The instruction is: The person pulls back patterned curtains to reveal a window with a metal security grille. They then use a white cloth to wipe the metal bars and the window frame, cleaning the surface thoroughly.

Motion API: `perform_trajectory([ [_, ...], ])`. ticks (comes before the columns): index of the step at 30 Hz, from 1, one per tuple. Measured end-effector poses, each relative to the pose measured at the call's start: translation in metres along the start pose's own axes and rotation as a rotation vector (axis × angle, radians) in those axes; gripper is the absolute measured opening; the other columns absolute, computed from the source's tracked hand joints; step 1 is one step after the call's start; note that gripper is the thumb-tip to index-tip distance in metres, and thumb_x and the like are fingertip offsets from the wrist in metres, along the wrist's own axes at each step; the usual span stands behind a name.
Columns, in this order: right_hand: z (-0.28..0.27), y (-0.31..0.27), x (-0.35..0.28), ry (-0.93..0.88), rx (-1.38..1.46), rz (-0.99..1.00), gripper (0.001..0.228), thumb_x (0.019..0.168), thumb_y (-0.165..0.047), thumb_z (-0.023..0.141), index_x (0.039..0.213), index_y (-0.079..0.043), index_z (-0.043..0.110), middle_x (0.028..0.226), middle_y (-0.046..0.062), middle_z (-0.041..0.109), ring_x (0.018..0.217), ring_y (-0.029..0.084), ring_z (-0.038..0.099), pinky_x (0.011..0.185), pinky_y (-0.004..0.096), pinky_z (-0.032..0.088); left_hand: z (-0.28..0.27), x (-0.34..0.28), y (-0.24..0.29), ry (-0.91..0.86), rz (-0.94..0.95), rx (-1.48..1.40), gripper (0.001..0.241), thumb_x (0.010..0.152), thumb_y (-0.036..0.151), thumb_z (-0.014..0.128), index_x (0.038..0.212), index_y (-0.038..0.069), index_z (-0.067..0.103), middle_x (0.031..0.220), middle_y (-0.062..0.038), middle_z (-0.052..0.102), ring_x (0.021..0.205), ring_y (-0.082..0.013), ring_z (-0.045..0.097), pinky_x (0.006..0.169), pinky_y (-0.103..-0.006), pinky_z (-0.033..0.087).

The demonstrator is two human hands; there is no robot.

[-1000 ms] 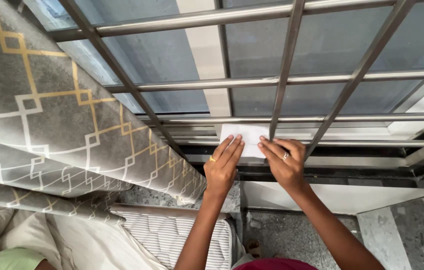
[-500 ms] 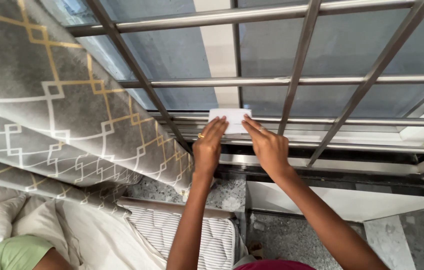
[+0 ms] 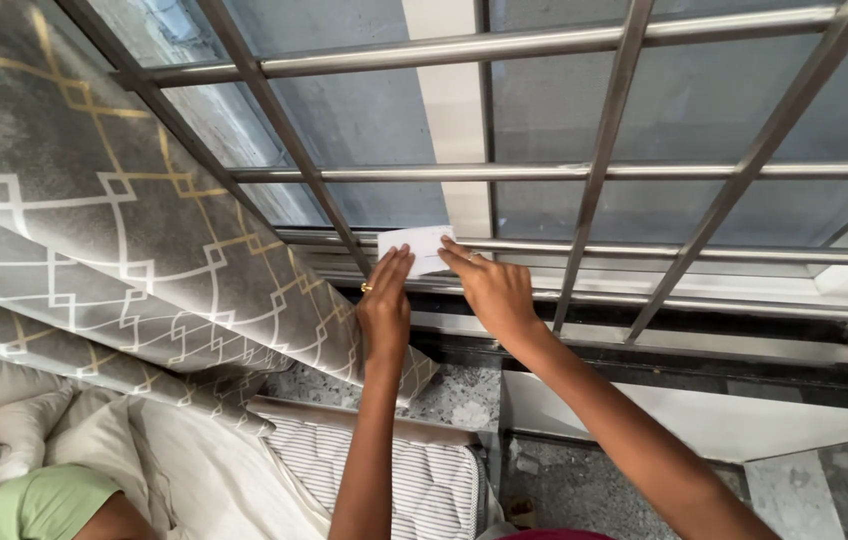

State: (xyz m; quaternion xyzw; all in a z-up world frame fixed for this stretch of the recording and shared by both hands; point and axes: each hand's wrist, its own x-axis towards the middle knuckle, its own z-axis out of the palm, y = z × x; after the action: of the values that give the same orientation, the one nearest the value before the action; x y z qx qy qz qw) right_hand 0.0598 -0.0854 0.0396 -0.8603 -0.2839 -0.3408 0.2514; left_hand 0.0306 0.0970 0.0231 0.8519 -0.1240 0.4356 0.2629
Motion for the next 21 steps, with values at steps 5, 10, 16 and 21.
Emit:
perform_trajectory([
  [5,-0.030,0.018,-0.020,0.022,-0.024,0.099,0.029,0.090,-0.004,0.067,0.115,-0.012,0.080,0.127,-0.006,0.073,0.065,0.020,0.075,0.049,0.032,0.055,0.022,0.005,0.028,-0.008,0.064,-0.059,0.050,0.082,-0.019,0.055,0.121,0.005,0.073,0.129,-0.010,0.072,0.128,-0.0283,0.066,0.104,-0.0408,0.056],
  [10,-0.062,0.032,-0.040,0.056,-0.092,0.179,0.026,0.093,-0.007,0.069,0.115,-0.014,0.080,0.124,-0.009,0.074,0.072,0.016,0.077,0.052,0.029,0.056,0.045,0.005,0.055,-0.048,0.124,-0.103,0.050,0.080,-0.019,0.055,0.119,0.006,0.074,0.128,-0.007,0.073,0.126,-0.0265,0.067,0.097,-0.0387,0.058],
  [16,-0.074,0.043,-0.056,0.112,-0.140,0.166,0.029,0.092,-0.007,0.069,0.119,-0.015,0.079,0.128,-0.008,0.072,0.081,0.016,0.077,0.062,0.029,0.059,0.058,0.004,0.070,-0.068,0.151,-0.142,0.050,0.081,-0.018,0.056,0.120,0.007,0.074,0.129,-0.005,0.072,0.127,-0.0255,0.066,0.096,-0.0379,0.059],
  [21,-0.075,0.048,-0.059,0.135,-0.056,0.161,0.031,0.092,-0.002,0.068,0.120,-0.012,0.078,0.128,-0.005,0.073,0.082,0.017,0.077,0.063,0.029,0.060,0.054,0.004,0.079,-0.049,0.157,-0.166,0.047,0.082,-0.017,0.057,0.119,0.007,0.074,0.128,-0.006,0.073,0.126,-0.0258,0.068,0.097,-0.0378,0.059],
])
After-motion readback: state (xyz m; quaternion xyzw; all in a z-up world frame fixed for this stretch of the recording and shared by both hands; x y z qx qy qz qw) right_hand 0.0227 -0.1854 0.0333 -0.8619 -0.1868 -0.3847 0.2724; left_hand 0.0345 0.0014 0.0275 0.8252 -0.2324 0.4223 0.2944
